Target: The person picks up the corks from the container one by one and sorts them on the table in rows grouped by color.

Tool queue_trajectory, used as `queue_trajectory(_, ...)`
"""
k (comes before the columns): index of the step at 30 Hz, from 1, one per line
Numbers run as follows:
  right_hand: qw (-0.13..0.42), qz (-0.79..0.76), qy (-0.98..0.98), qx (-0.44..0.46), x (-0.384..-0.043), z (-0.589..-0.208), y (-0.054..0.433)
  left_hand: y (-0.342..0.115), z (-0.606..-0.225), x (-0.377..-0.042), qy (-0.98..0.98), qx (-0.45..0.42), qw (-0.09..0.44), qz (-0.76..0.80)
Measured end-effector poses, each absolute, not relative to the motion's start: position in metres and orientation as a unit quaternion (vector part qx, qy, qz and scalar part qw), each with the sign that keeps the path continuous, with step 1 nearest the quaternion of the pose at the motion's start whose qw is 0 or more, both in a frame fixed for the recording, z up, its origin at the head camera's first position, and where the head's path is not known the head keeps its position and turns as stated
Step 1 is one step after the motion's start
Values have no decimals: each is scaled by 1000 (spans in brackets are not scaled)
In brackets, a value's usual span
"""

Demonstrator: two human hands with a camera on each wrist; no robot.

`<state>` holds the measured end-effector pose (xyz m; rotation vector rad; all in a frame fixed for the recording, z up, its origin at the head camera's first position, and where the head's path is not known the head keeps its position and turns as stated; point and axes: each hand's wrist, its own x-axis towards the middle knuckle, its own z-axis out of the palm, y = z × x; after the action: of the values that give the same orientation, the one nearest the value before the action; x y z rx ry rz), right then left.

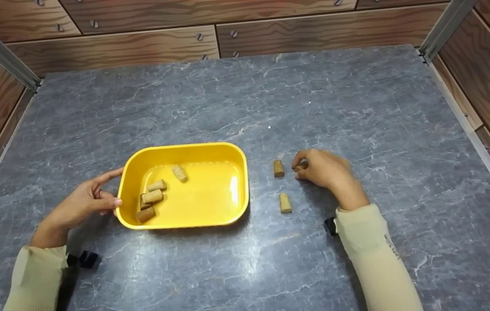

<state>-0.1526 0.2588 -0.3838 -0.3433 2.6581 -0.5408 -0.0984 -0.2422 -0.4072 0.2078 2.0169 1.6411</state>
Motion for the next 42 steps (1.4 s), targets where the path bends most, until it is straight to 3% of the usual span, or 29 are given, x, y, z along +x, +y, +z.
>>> queue_trajectory(10, 194, -202, 954, -104, -147, -382, 268, -242, -406, -98, 744, 78, 266, 609)
queue_trajectory(20, 220, -172, 959, -48, -148, -382, 280, -241, -406, -97, 743, 76, 262, 611)
queue_trajectory(38, 213, -196, 953, -91, -149, -382, 279, -243, -408, -98, 745, 87, 261, 608)
queue_trajectory(42, 209, -204, 952, -93, -150, -382, 277, -230, -379, -86, 724, 117, 247, 633)
